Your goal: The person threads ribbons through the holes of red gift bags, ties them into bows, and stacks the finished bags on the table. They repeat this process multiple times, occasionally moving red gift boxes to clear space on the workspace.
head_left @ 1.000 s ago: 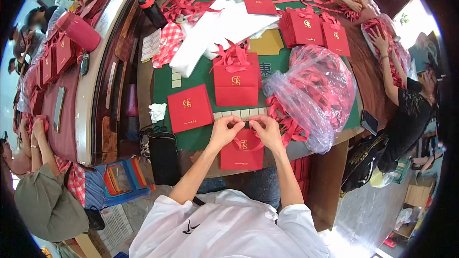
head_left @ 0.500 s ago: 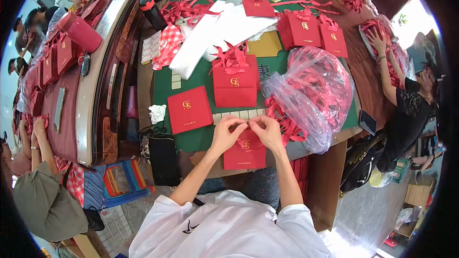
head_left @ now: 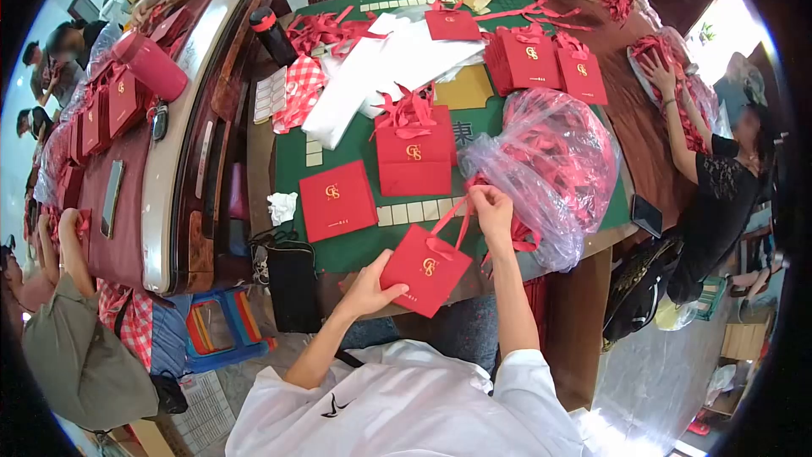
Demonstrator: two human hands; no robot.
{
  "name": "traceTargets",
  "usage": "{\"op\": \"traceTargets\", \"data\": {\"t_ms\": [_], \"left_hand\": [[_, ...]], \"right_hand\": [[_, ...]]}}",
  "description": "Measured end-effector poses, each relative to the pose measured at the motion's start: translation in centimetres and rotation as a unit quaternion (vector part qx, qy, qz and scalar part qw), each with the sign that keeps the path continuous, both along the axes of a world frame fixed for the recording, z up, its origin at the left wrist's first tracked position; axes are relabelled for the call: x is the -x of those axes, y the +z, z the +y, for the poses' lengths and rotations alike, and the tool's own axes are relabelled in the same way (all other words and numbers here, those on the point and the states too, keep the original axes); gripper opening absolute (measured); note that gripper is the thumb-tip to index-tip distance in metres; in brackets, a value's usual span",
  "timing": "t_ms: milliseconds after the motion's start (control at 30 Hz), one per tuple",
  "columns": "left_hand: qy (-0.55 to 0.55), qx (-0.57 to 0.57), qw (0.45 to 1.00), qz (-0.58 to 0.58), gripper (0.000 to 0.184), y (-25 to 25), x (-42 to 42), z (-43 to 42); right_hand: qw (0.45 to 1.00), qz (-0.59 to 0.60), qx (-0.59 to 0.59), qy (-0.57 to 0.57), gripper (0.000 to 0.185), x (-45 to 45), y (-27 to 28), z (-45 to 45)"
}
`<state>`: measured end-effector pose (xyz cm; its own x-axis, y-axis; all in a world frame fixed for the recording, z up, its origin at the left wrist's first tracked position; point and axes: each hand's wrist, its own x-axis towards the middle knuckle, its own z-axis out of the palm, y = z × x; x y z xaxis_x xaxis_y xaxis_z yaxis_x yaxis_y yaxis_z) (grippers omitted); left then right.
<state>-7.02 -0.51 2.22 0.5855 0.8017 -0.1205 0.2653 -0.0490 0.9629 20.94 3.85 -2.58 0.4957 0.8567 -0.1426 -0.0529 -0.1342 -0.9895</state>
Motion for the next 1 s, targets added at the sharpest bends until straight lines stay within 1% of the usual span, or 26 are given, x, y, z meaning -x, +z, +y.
{"op": "traceTargets", "data": {"t_ms": [33, 67, 100, 133, 167, 233, 300, 333, 367, 400, 433, 467, 500, 533, 567, 600, 633, 700, 733, 767, 800, 867, 900, 933, 967, 1000], "left_hand": [[0.000, -0.002, 1.000, 0.000, 0.046, 0.0, 0.3, -0.1], [-0.004, -0.032, 0.999, 0.031, 0.047, 0.0, 0.5, -0.2], [-0.008, -0.062, 0.996, 0.062, 0.047, -0.1, 0.7, -0.3], [-0.009, -0.062, 0.996, 0.061, 0.047, -0.3, 0.7, -0.3], [0.005, -0.039, 0.998, 0.044, 0.049, -0.6, 0.6, -0.4], [0.019, -0.018, 0.999, 0.028, 0.050, -0.5, 0.5, -0.6], [0.084, -0.010, 0.994, 0.064, 0.052, -0.3, 0.1, -0.9], [0.083, -0.011, 0.994, 0.063, 0.052, -1.1, 0.2, -1.0], [0.110, 0.027, 0.992, 0.053, 0.048, -2.7, 0.3, -1.0], [0.137, 0.066, 0.987, 0.042, 0.044, -3.6, 0.3, -1.0], [0.138, 0.064, 0.987, 0.041, 0.044, -3.0, 0.1, -0.8], [0.136, 0.041, 0.989, 0.031, 0.043, -2.5, -0.2, -0.8], [0.134, 0.018, 0.991, 0.022, 0.042, -1.7, -0.5, -0.9], [0.133, 0.018, 0.991, 0.021, 0.042, -1.1, -0.9, -1.2], [0.120, 0.004, 0.993, -0.016, 0.048, -0.4, -1.3, -1.5], [0.107, -0.010, 0.993, -0.054, 0.055, 0.4, -1.6, -1.8], [0.105, -0.009, 0.993, -0.054, 0.055, 1.8, -1.8, -2.1], [0.037, -0.142, 0.989, -0.015, 0.062, 4.8, -2.0, -2.7], [0.016, -0.183, 0.983, -0.016, 0.070, 5.6, -2.2, -2.8], [0.014, -0.182, 0.983, -0.018, 0.070, 5.6, -2.4, -3.0], [0.000, -0.236, 0.971, 0.031, 0.073, 5.6, -2.7, -3.2], [-0.025, -0.325, 0.938, 0.116, 0.081, 4.1, -3.1, -3.5], [-0.026, -0.325, 0.938, 0.116, 0.081, 3.1, -3.4, -3.9], [-0.037, -0.318, 0.935, 0.154, 0.083, 2.3, -3.8, -4.2], [-0.048, -0.309, 0.930, 0.193, 0.086, 1.6, -4.2, -4.6], [-0.066, -0.321, 0.920, 0.215, 0.089, 0.7, -4.6, -4.8]], "right_hand": [[1.000, 0.005, 0.005, 0.000, 0.016, -0.4, -0.5, 0.4], [1.000, 0.005, 0.004, -0.001, 0.016, -0.3, -1.1, 0.6], [1.000, -0.021, 0.001, -0.009, 0.016, 0.0, -1.4, 0.8], [0.999, -0.048, -0.002, -0.016, 0.016, 0.1, -1.7, 0.8], [0.999, -0.048, -0.002, -0.016, 0.016, -0.2, -1.8, 0.7], [0.999, 0.013, 0.017, 0.037, 0.017, -0.4, -0.9, 0.4], [1.000, 0.002, -0.011, 0.020, 0.020, 0.3, 0.0, -0.4], [0.999, -0.009, -0.037, 0.003, 0.025, 0.9, 0.7, -0.9], [0.999, -0.011, -0.039, 0.003, 0.025, 1.5, 1.5, -1.6], [0.996, -0.080, -0.042, 0.003, 0.025, 2.4, 2.6, -2.5], [0.988, -0.148, -0.045, 0.003, 0.025, 3.2, 3.2, -3.2], [0.980, -0.188, -0.051, 0.048, 0.025, 3.8, 3.2, -3.6], [0.969, -0.231, -0.035, 0.076, 0.030, 4.7, 2.8, -4.2], [0.972, -0.210, -0.005, 0.100, 0.033, 6.0, 3.7, -4.8], [0.974, -0.189, 0.026, 0.123, 0.037, 7.2, 4.9, -5.3], [0.974, -0.190, 0.027, 0.121, 0.037, 8.1, 5.9, -5.5], [0.977, -0.183, 0.007, 0.109, 0.038, 8.8, 6.7, -5.7], [0.979, -0.177, -0.011, 0.096, 0.039, 8.9, 7.1, -6.0], [0.987, -0.102, -0.007, 0.126, 0.038, 8.6, 6.9, -6.1], [0.988, -0.027, -0.002, 0.155, 0.038, 8.4, 6.7, -6.2], [0.984, -0.076, -0.044, 0.158, 0.035, 8.2, 6.1, -6.2], [0.980, -0.100, -0.012, 0.172, 0.036, 7.4, 4.8, -6.6], [0.974, -0.124, 0.017, 0.189, 0.036, 7.0, 4.4, -6.9], [0.957, -0.245, -0.008, 0.153, 0.030, 6.9, 4.4, -7.3], [0.957, -0.244, -0.007, 0.154, 0.030, 6.5, 4.6, -7.9], [0.940, -0.310, 0.027, 0.142, 0.024, 5.8, 5.3, -8.5]]}}
